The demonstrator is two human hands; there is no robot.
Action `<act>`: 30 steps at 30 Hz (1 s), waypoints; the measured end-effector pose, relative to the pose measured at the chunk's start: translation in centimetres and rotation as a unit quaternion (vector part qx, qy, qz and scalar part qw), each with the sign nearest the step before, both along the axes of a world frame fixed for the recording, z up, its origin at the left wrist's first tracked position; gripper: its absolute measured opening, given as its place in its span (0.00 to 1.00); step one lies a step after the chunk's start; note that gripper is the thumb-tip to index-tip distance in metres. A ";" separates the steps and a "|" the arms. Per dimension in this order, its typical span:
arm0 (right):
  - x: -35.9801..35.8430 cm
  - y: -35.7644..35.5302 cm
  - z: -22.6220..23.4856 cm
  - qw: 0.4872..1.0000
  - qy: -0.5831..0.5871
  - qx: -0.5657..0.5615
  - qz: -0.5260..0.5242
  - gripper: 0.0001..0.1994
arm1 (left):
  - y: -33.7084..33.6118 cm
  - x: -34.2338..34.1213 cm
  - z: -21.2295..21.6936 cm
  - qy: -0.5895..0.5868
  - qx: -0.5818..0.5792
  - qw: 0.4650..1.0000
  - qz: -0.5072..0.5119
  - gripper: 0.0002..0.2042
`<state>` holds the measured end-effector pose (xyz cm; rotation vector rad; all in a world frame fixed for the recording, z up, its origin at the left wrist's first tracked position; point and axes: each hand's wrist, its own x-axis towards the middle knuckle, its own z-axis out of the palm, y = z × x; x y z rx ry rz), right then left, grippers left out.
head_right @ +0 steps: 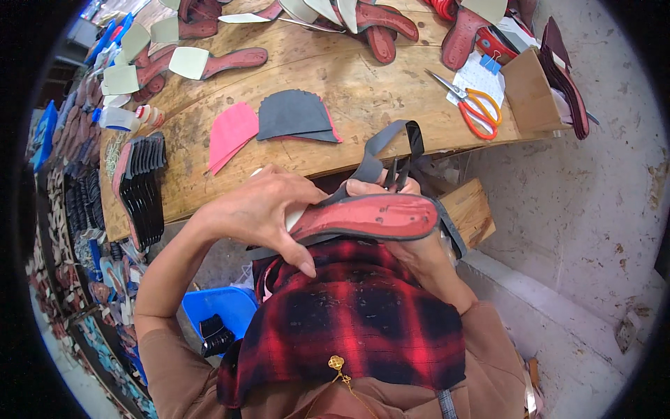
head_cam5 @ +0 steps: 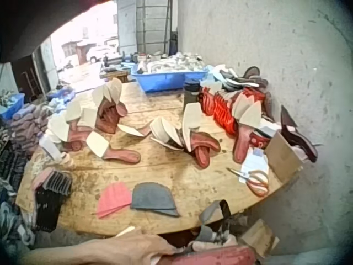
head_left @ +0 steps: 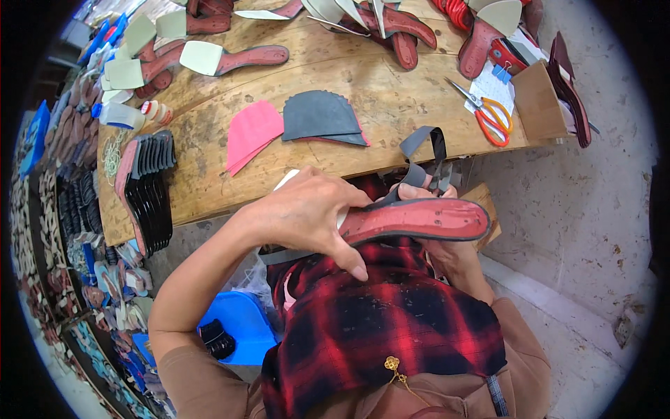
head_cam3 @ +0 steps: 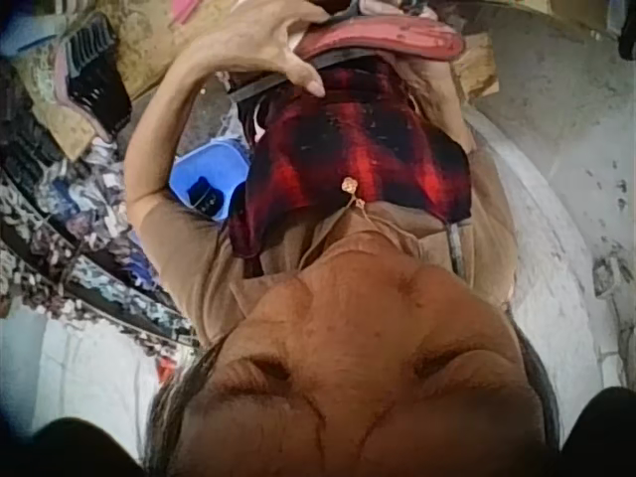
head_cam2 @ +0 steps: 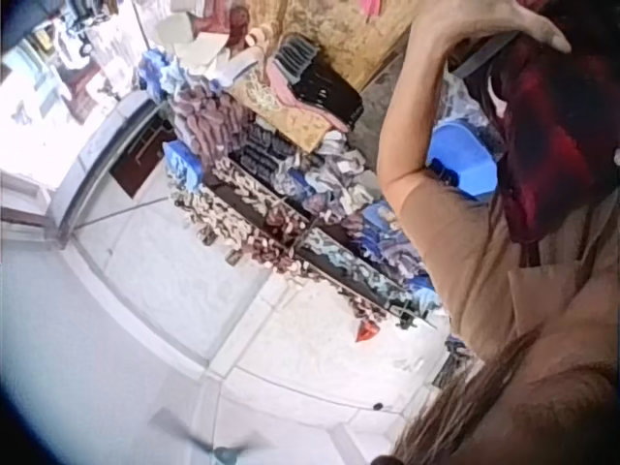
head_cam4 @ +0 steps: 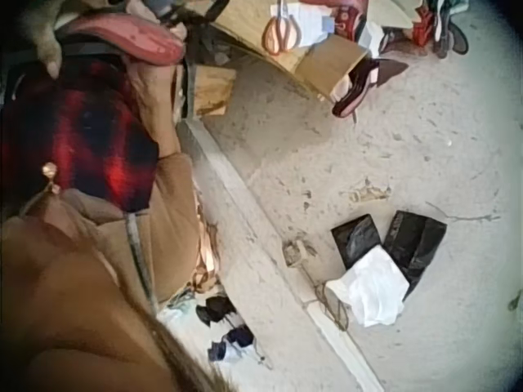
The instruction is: The person assembles slipper sandals by hand at a workbench. They cut black straps with scissors, fit the straps onto pink and white slipper soles, and attach black insoles. The person handles multiple slipper components and tools, including scissors and a utility knife, while organizing finished units on the table.
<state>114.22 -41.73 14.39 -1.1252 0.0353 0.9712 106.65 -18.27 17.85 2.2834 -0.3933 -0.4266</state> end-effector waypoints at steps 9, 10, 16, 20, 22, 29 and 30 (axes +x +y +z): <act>0.9 1.1 0.5 0.981 -0.140 -0.081 -0.110 0.08 | -1.7 0.1 -2.1 0.024 -0.160 0.987 0.007 0.38; 0.8 1.6 0.5 0.976 -0.153 -0.081 -0.130 0.08 | -1.7 0.0 -2.4 0.021 -0.140 0.990 0.021 0.39; 1.4 -0.7 1.0 0.982 0.090 0.143 -0.080 0.20 | -1.7 0.2 -3.3 0.035 -0.079 0.988 0.128 0.38; 0.3 1.5 -1.0 0.980 -0.179 -0.067 -0.046 0.22 | -3.1 -0.3 -5.3 -0.004 -0.084 0.979 0.183 0.37; 0.9 3.0 -1.1 0.972 -0.218 -0.055 -0.072 0.24 | -3.6 -0.5 -5.1 0.049 -0.269 0.935 0.227 0.39; 2.2 4.0 -0.4 0.991 0.002 0.131 0.001 0.33 | -4.2 -2.0 -3.6 0.120 -0.299 0.916 0.239 0.33; 3.0 4.0 -1.0 0.984 0.061 0.166 0.013 0.32 | -4.3 -2.3 -3.6 0.106 -0.281 0.923 0.239 0.33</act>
